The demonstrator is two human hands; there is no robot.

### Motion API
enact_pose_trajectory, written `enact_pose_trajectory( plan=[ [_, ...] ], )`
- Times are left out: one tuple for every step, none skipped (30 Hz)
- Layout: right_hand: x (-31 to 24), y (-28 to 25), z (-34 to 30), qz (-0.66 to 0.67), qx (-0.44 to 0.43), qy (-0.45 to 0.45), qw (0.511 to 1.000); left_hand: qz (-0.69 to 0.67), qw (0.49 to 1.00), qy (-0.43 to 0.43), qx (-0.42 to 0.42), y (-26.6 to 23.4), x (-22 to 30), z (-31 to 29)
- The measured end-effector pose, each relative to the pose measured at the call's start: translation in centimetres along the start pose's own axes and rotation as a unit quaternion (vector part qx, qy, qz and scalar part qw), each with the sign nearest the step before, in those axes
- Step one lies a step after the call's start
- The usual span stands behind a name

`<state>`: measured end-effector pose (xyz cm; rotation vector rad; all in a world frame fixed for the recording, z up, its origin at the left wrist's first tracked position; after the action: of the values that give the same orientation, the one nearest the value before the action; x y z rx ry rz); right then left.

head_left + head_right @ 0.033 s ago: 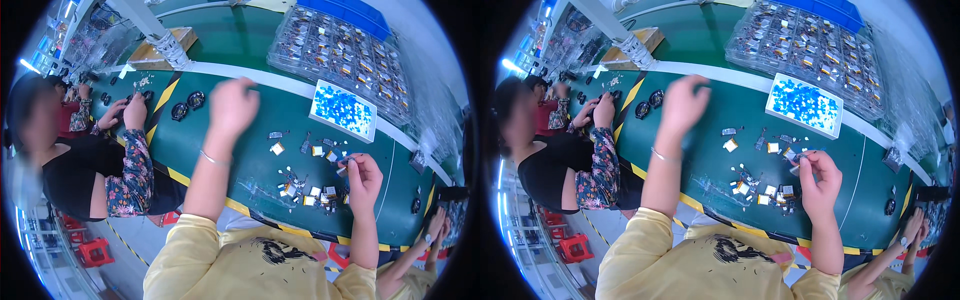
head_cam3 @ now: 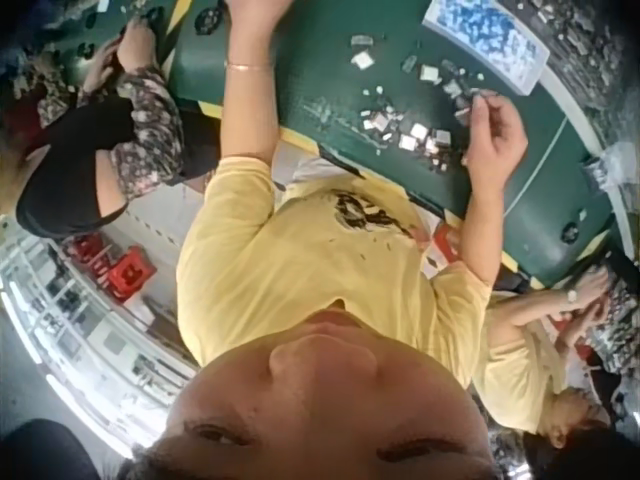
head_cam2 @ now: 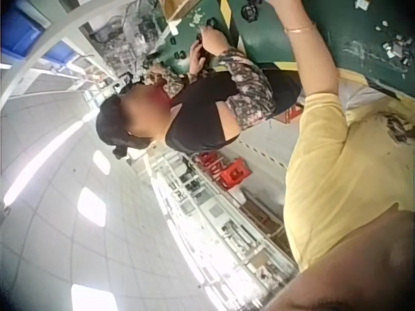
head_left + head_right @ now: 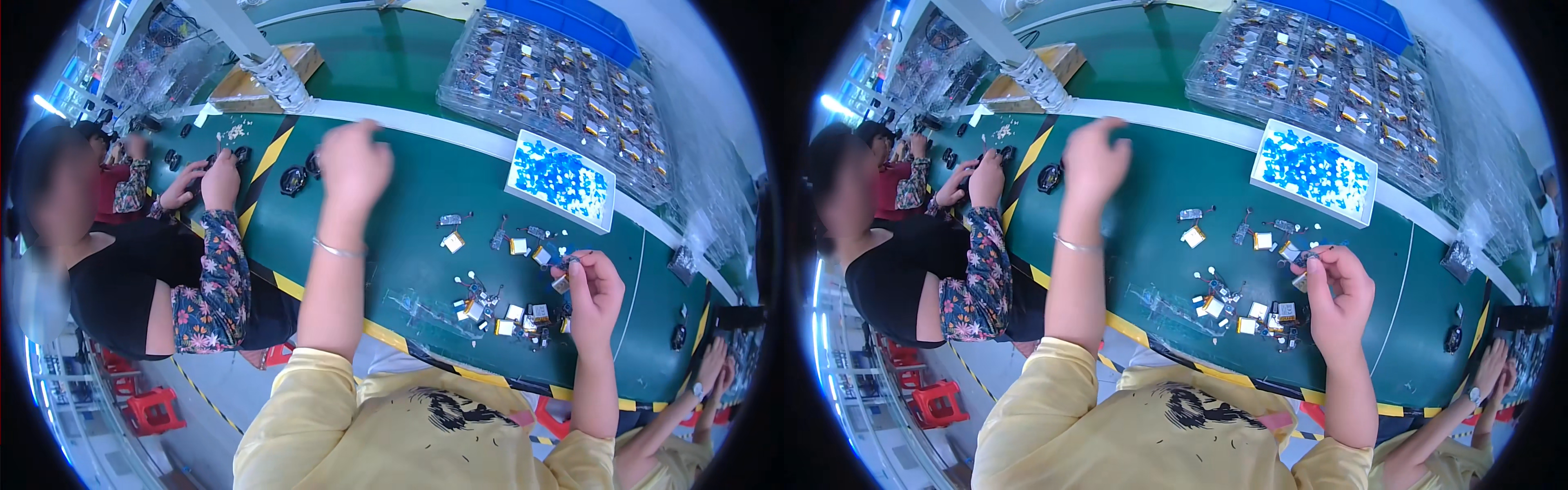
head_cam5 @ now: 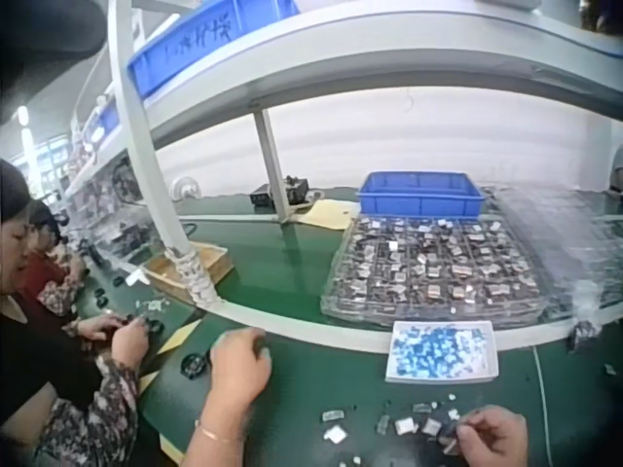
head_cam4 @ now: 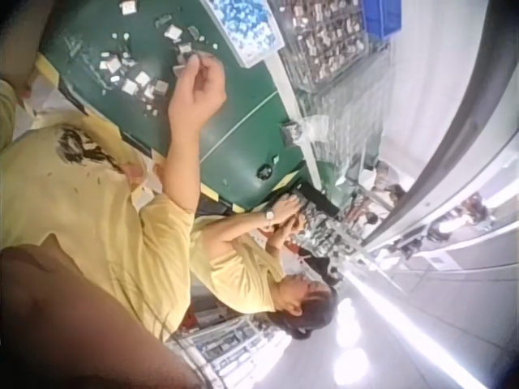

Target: Manually assembling small electronic devices, likely smartwatches, by connecting batteries and internal components into casings.

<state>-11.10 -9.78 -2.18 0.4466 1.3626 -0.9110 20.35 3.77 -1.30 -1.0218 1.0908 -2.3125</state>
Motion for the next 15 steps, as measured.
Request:
enact_pose_trajectory(
  plan=[
    [0.2,0.0,0.0,0.023,-0.005,0.014,1.000,0.079,0.994,-0.075,-0.022,-0.8,-2.6,0.6],
    [0.3,0.1,0.0,0.049,-0.012,0.027,0.998,0.119,0.982,-0.138,-0.051,-1.1,-6.0,0.9],
    [0.4,0.0,0.0,0.048,-0.011,0.026,0.998,0.105,0.968,-0.210,-0.089,-1.0,-8.2,1.0],
    [0.4,-0.1,0.0,0.044,-0.019,0.027,0.998,0.060,0.967,-0.227,-0.103,-1.1,-9.4,0.7],
    [0.4,-0.2,-0.1,0.039,-0.026,0.029,0.998,0.071,0.969,-0.207,-0.112,-0.7,-9.9,0.7],
    [0.3,-0.2,-0.1,0.040,-0.029,0.027,0.998,0.084,0.971,-0.187,-0.120,-0.7,-9.8,0.6],
    [0.3,-0.6,0.0,0.041,-0.018,0.022,0.999,0.079,0.972,-0.181,-0.128,-0.4,-7.9,0.8],
    [0.3,-1.0,0.1,0.042,-0.007,0.017,0.999,0.024,0.972,-0.156,-0.174,0.6,-5.4,0.8],
    [0.4,-1.2,0.1,0.040,-0.001,0.019,0.999,-0.028,0.968,-0.132,-0.214,1.2,-3.2,0.3],
    [0.2,-1.3,0.2,0.051,0.005,0.015,0.999,-0.089,0.967,-0.096,-0.220,1.8,-1.9,-0.2],
    [0.1,-1.4,0.3,0.062,0.013,0.011,0.998,-0.120,0.954,-0.084,-0.262,2.8,-0.6,-0.8],
    [-0.2,-1.5,0.3,0.058,0.018,0.014,0.998,-0.153,0.937,-0.070,-0.305,3.8,0.9,-1.3],
    [-0.6,-1.5,0.4,0.062,0.017,0.019,0.998,-0.157,0.935,-0.066,-0.311,4.3,2.0,-1.8],
    [-0.8,-1.6,0.5,0.066,0.016,0.024,0.997,-0.190,0.929,-0.060,-0.313,4.6,3.2,-2.3],
    [-0.7,-1.7,0.4,0.081,0.029,0.015,0.996,-0.221,0.921,-0.052,-0.315,4.7,4.5,-2.8]
  ],
)
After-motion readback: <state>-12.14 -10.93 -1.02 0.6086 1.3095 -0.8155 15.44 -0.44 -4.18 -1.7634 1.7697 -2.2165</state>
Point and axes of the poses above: each hand's wrist, its own z-axis towards the middle knuckle, its own y-axis out of the palm, x = y × z, the point moved 5 cm from there along z, towards the middle knuckle, and after that the axes turned 6 degrees about -z, right-handed, at the moved point
